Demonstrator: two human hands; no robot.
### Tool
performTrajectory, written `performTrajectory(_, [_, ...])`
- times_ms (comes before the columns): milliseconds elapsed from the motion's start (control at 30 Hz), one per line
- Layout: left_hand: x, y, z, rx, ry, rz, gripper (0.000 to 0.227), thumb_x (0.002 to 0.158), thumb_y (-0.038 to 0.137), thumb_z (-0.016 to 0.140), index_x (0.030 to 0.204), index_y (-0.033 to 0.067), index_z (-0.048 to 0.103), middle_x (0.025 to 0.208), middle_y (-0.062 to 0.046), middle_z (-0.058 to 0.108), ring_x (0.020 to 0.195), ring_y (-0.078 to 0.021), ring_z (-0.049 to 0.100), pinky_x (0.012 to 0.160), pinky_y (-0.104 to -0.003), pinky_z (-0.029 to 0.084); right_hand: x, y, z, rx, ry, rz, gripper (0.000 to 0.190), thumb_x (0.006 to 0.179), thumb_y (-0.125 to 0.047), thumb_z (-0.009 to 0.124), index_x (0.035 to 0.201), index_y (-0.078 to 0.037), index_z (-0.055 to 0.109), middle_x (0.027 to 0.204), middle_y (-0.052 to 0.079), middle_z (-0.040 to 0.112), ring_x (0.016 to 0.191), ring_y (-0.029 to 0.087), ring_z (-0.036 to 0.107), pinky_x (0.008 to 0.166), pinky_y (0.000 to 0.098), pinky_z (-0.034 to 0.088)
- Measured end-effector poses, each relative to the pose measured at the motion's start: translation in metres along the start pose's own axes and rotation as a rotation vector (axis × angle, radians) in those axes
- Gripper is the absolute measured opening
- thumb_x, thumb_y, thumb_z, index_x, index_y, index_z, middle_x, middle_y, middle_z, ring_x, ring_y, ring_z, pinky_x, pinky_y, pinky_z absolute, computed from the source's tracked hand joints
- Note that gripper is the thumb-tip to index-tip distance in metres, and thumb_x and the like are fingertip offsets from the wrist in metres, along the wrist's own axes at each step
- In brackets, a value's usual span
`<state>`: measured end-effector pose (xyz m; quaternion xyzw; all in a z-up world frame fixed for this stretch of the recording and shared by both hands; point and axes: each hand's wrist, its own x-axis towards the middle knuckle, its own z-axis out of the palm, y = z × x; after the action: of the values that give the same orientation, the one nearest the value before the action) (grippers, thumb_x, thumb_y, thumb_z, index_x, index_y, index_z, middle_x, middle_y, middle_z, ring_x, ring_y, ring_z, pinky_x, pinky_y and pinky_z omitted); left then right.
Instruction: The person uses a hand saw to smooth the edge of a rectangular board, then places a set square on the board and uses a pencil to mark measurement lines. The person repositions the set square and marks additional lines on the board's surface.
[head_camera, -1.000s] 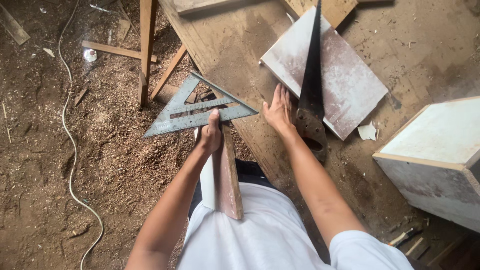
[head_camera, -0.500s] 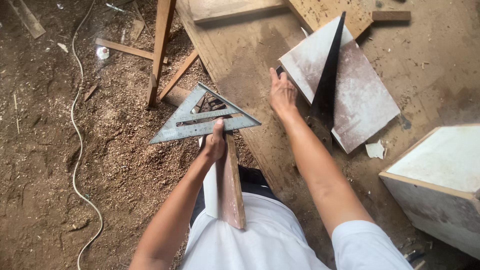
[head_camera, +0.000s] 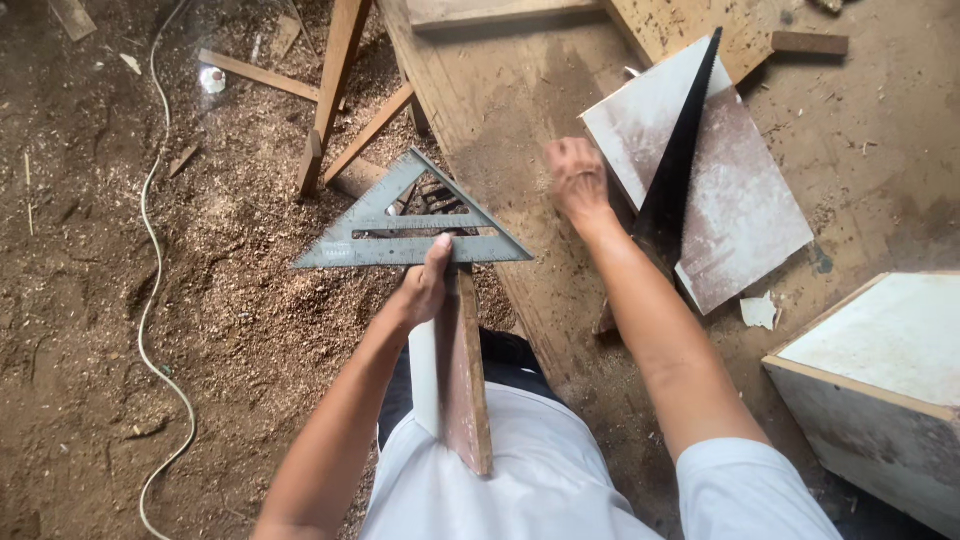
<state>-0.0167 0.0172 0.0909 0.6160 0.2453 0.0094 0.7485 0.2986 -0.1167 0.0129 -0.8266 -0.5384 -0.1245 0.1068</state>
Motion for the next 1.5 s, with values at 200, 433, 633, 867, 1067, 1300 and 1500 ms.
performTrajectory(200, [-0.009, -0.007, 0.000, 0.019, 0.016, -0.064, 0.071, 0.107, 0.058, 0.021, 0.107, 0.0033, 0.066, 0.093, -0.006, 0.063, 0.091, -0.0163, 0.056, 0.093, -0.030, 0.048, -0.012, 0.015, 0.016, -0.139, -0.212, 0.068, 0.016, 0.091, -0.004, 0.061, 0.106, -0.004, 0.067, 0.107, 0.016, 0.067, 0.106, 0.034, 0.064, 0.091, 0.0422, 0.054])
performTrajectory(433, [-0.024, -0.005, -0.003, -0.013, 0.026, -0.047, 0.069, 0.106, 0.060, 0.022, 0.112, 0.0050, 0.064, 0.092, -0.005, 0.061, 0.090, -0.0155, 0.054, 0.091, -0.031, 0.048, -0.011, 0.031, 0.027, -0.129, -0.240, 0.126, 0.011, 0.091, -0.007, 0.062, 0.100, -0.007, 0.069, 0.102, 0.013, 0.068, 0.097, 0.032, 0.066, 0.081, 0.0434, 0.057])
performTrajectory(633, [-0.019, -0.016, 0.000, -0.266, -0.044, 0.005, 0.062, 0.110, 0.058, 0.028, 0.126, 0.0046, 0.055, 0.104, -0.007, 0.055, 0.100, -0.0169, 0.049, 0.100, -0.033, 0.042, -0.029, 0.012, 0.019, -0.229, -0.149, 0.114, 0.021, 0.085, -0.007, 0.061, 0.104, -0.002, 0.068, 0.098, 0.016, 0.067, 0.088, 0.031, 0.067, 0.070, 0.0409, 0.057])
performTrajectory(867, [-0.022, -0.023, -0.002, -0.175, -0.012, 0.015, 0.063, 0.107, 0.058, 0.026, 0.126, 0.0060, 0.056, 0.102, -0.005, 0.059, 0.097, -0.0155, 0.052, 0.097, -0.031, 0.044, -0.015, -0.026, -0.035, 0.086, -0.090, 0.202, 0.014, 0.100, -0.003, 0.053, 0.109, 0.003, 0.062, 0.102, 0.016, 0.060, 0.080, 0.024, 0.063, 0.064, 0.0336, 0.058])
performTrajectory(1067, [-0.018, -0.042, -0.003, -0.438, 0.016, -0.071, 0.051, 0.106, 0.053, 0.033, 0.119, 0.0109, 0.060, 0.090, -0.003, 0.058, 0.084, -0.0158, 0.052, 0.081, -0.032, 0.046, -0.032, -0.105, -0.120, 1.073, 0.212, 0.703, 0.015, 0.107, -0.017, 0.057, 0.108, -0.002, 0.061, 0.097, 0.006, 0.060, 0.077, 0.014, 0.061, 0.062, 0.0291, 0.061])
performTrajectory(1300, [-0.010, -0.030, 0.005, -0.364, -0.035, 0.168, 0.054, 0.111, 0.054, 0.034, 0.111, 0.0071, 0.060, 0.094, -0.003, 0.059, 0.089, -0.0154, 0.054, 0.085, -0.033, 0.047, -0.056, -0.148, -0.166, 1.811, 0.507, 0.785, 0.017, 0.102, -0.017, 0.073, 0.109, -0.006, 0.061, 0.097, 0.007, 0.066, 0.087, 0.017, 0.067, 0.081, 0.0331, 0.063])
performTrajectory(1500, [-0.003, -0.020, 0.018, -0.441, -0.039, 0.199, 0.058, 0.106, 0.056, 0.030, 0.118, 0.0074, 0.060, 0.104, -0.005, 0.064, 0.100, -0.0146, 0.058, 0.096, -0.032, 0.047, -0.088, -0.173, -0.165, 2.031, 0.345, 0.990, 0.017, 0.089, -0.009, 0.079, 0.094, -0.003, 0.064, 0.095, 0.014, 0.074, 0.094, 0.026, 0.075, 0.090, 0.0390, 0.061])
